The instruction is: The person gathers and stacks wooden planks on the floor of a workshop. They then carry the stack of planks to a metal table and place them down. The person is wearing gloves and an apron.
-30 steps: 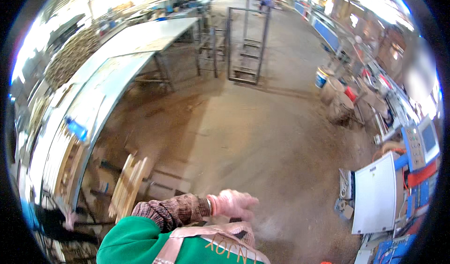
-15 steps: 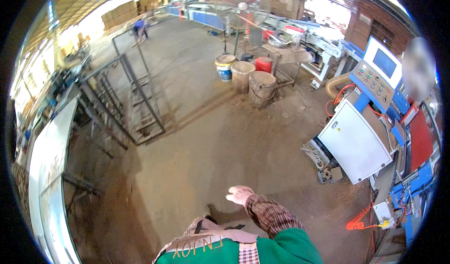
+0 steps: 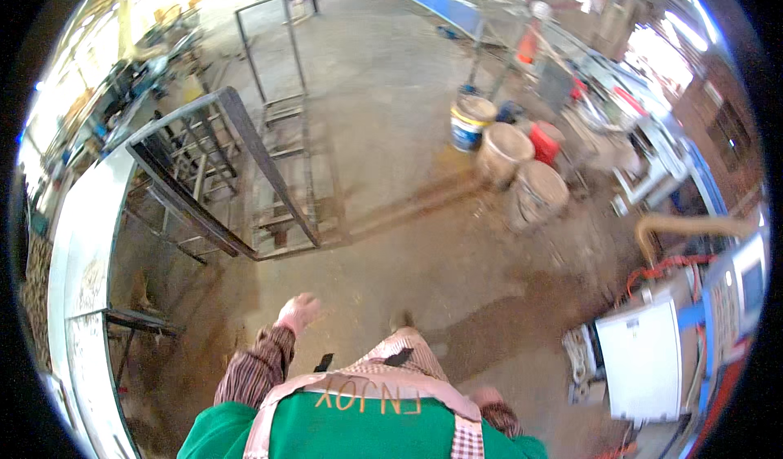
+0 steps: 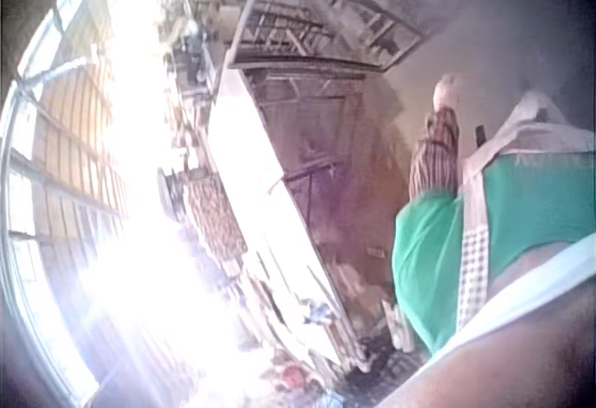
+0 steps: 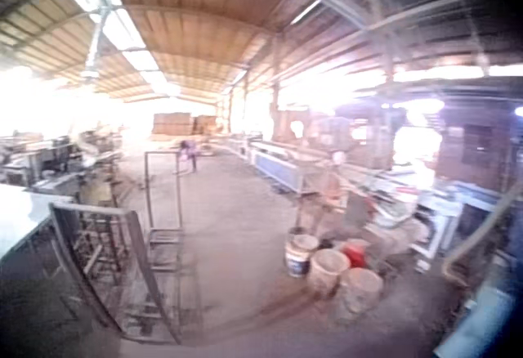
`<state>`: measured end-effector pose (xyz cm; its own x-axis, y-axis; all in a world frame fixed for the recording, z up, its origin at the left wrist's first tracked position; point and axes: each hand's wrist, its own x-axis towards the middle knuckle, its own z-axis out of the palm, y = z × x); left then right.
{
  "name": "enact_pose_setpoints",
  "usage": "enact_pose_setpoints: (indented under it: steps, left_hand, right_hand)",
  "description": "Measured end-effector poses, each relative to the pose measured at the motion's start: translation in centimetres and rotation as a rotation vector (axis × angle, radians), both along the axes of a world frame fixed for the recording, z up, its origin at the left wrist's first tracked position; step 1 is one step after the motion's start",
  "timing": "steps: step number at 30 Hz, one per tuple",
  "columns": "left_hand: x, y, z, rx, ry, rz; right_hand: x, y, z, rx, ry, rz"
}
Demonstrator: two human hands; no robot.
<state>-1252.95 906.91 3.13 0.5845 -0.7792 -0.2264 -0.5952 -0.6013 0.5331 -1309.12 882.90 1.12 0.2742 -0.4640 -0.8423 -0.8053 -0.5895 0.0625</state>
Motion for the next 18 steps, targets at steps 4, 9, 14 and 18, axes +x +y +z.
enact_pose_setpoints:
  steps: [4,9,14,18]
  left_hand:
    - [11.0,-12.9,5.0,-0.075,0.345,0.348]
    - [18.9,-16.2,-1.2,0.377,0.333,0.188]
    - [19.3,-15.2,-5.8,0.472,0.530,0.577]
    - [24.8,-21.2,-0.5,-0.099,0.579,1.571]
  right_hand:
    - [9.5,-12.9,-1.6,0.026,0.046,-0.077]
    - [29.2,-32.0,-0.3,0.001,-0.078,0.073]
    - [57.6,-50.6,3.4,-0.151,-0.374,0.263]
    - [80.3,-60.4,8.7,-0.192,-0.647,0.146]
